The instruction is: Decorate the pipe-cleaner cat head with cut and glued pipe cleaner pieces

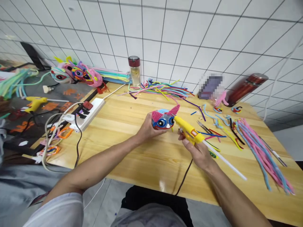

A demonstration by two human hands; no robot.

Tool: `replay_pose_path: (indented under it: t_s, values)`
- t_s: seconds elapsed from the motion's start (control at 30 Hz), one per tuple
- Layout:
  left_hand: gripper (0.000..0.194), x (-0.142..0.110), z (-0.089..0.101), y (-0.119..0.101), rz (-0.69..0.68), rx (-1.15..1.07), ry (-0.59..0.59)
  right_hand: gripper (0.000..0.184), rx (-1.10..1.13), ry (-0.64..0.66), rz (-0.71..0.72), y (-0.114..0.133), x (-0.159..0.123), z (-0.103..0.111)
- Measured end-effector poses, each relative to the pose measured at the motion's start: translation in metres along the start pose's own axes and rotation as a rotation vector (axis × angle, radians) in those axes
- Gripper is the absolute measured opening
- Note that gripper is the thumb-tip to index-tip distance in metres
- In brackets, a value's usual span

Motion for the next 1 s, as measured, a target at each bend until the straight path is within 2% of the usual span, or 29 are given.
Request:
replay_pose_path:
  t_s: [0.2,0.4,0.53,1.0]
  values:
    - [0.093,-0.002,-0.006,-0.010,-0.112,0.054,0.007,0.030,-0.105,0.054,0.003,-0.017,-0.011,-0.003]
    - [0.102,-0.003,-0.007,-0.012,-0.195,0.123,0.042,0.025,-0.175,0.061,0.058,-0.003,-0.013,-0.007]
    - [0.104,-0.002,-0.009,-0.012,-0.193,0.167,0.049,0.023,-0.244,0.034,0.098,0.006,-0.013,-0.009]
    - [0.100,-0.002,-0.009,-0.016,-0.232,0.148,0.056,0.018,-0.333,0.016,0.139,0.010,-0.013,-0.012]
Point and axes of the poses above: each hand's wrist, its own x-axis towards the middle knuckle, its own z-axis out of the back of the hand, y = z × x, the point moved 7 cm from there along x, towards the middle knuckle, and after that the axes turned 13 degrees about -z, right-handed, at the moved point
